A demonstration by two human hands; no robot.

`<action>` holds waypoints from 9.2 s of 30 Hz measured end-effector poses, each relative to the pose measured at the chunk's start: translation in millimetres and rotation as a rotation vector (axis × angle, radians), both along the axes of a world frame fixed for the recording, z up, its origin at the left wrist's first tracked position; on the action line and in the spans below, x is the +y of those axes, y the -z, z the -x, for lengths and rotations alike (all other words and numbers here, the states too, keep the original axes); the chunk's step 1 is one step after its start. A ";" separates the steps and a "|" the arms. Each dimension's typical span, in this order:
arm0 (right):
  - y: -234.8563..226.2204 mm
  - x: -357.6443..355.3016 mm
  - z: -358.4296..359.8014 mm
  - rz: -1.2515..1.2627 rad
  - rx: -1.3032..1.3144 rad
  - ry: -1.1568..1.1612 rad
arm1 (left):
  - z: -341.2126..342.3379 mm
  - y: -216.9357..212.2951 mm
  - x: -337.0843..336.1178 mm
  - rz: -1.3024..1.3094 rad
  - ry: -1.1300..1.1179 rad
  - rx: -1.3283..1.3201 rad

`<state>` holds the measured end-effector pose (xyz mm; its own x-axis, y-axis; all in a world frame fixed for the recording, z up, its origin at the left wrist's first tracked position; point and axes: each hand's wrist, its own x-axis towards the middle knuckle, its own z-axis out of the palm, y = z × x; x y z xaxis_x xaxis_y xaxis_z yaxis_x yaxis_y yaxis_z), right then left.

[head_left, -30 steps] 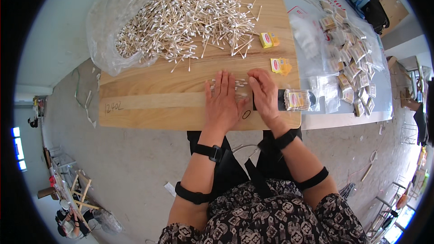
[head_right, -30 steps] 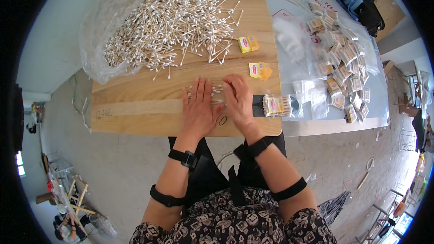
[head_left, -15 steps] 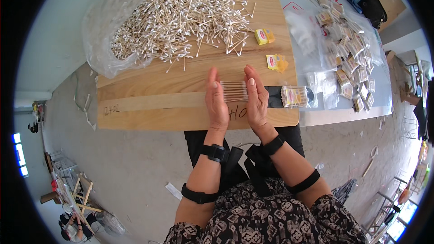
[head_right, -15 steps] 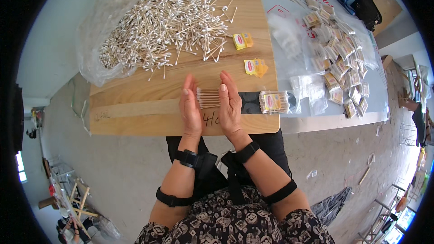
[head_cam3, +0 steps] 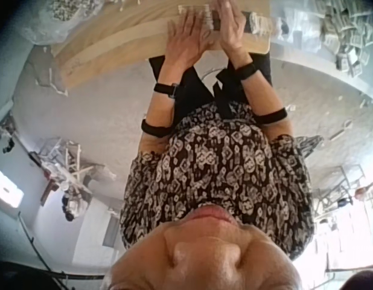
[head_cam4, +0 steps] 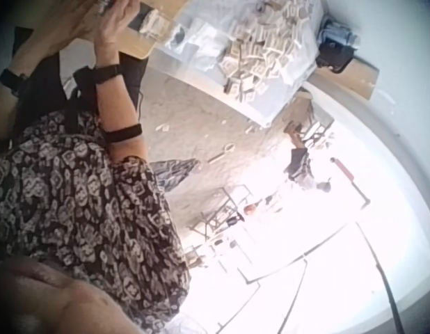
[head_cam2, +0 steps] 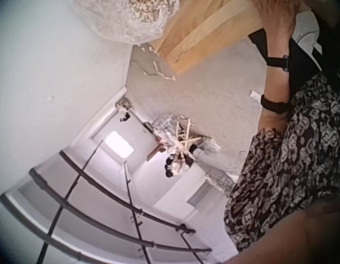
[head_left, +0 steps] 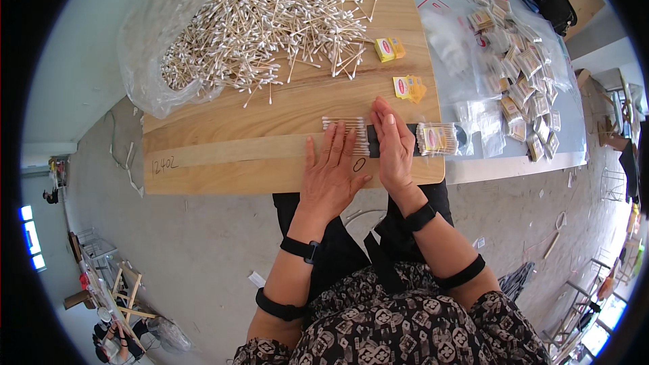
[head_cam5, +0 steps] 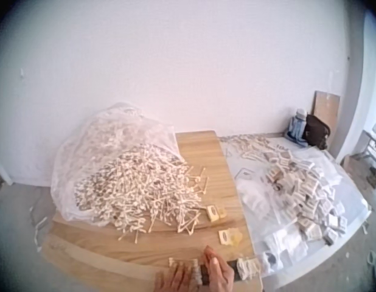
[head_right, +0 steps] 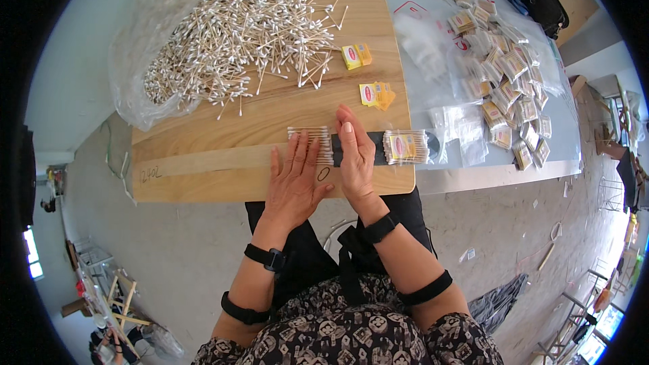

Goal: Counting, grouping, and placing cotton swabs into small plastic bags.

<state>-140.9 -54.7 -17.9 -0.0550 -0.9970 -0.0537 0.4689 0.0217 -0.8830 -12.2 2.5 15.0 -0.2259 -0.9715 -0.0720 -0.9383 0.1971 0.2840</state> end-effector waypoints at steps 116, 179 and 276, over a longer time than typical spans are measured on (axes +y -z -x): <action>-13.6 9.0 21.8 0.535 1.195 -0.125 | -16.8 19.2 -9.7 0.190 -0.029 -0.005; -5.4 5.7 39.4 0.824 1.405 -0.350 | -0.4 16.8 3.4 0.117 -0.053 0.011; -2.1 19.7 114.9 -0.308 -0.689 0.158 | 155.6 -10.9 -26.1 -0.277 -0.498 1.740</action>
<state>-255.8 -35.0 -15.8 -0.0487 -0.9146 -0.4014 0.9288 0.1064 -0.3550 -167.7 -23.6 25.9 0.0615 -0.9664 -0.2496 0.4736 -0.1919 0.8596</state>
